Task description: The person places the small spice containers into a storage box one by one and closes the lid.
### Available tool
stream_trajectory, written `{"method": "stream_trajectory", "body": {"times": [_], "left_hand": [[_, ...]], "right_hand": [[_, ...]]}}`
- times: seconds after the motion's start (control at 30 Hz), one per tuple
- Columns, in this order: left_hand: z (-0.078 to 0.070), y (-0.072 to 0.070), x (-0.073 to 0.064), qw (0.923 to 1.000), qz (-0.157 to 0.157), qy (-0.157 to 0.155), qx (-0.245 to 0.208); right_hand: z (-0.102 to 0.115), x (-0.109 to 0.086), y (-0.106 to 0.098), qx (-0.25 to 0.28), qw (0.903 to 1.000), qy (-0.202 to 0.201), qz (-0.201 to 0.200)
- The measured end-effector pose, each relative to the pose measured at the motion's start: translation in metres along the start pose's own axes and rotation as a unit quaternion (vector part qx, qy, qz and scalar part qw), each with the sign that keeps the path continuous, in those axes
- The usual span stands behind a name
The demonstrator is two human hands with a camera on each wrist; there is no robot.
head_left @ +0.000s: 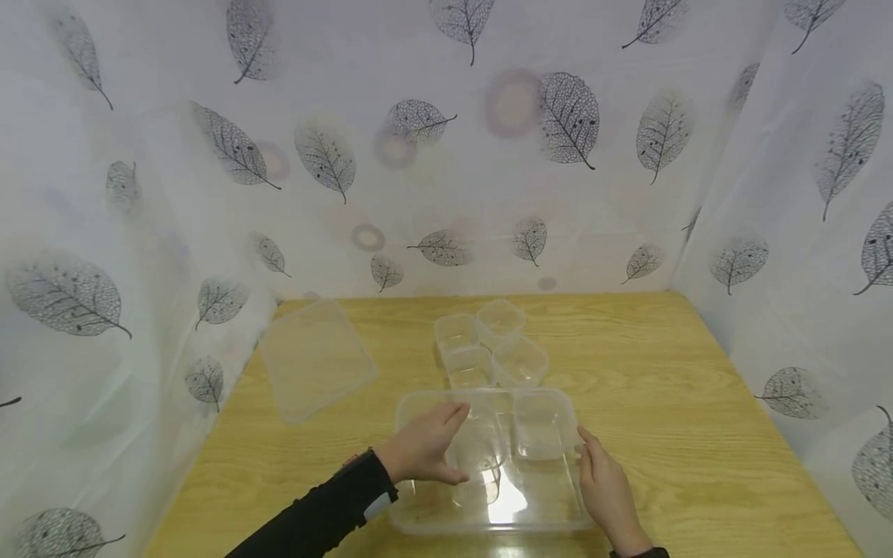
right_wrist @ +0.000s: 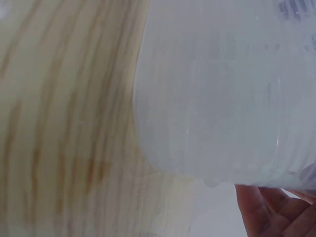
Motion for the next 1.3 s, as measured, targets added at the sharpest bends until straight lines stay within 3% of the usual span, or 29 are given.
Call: {"method": "stream_trajectory", "body": {"times": [0.3,0.53,0.73,0.93,1.3], "left_hand": [[0.003,0.016,-0.001,0.9999,0.008,0.004,0.008],[0.003,0.024,-0.001,0.9998,0.004,0.018,0.006],[0.004,0.027,-0.002,0.9997,0.022,0.008,-0.007],[0.005,0.029,-0.001,0.9994,0.008,0.000,-0.034],[0.007,0.027,0.001,0.9998,0.017,0.005,-0.012]], "right_hand": [[0.001,0.000,0.000,-0.001,0.9998,0.014,0.013],[0.000,0.000,0.002,0.000,1.0000,-0.006,-0.005],[-0.001,0.000,0.002,-0.002,0.9999,-0.009,-0.008],[-0.003,0.000,0.004,-0.005,0.9999,-0.010,-0.010],[-0.001,-0.001,0.002,-0.003,0.9996,-0.022,-0.014]]}}
Point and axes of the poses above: each hand's wrist, its own x-axis towards the middle knuckle, its own y-axis out of the palm, z = x × y, the point moved 1 cm from there along x, towards the middle knuckle, and after that the axes turned 2 degrees about x, right-handed, at the moved point
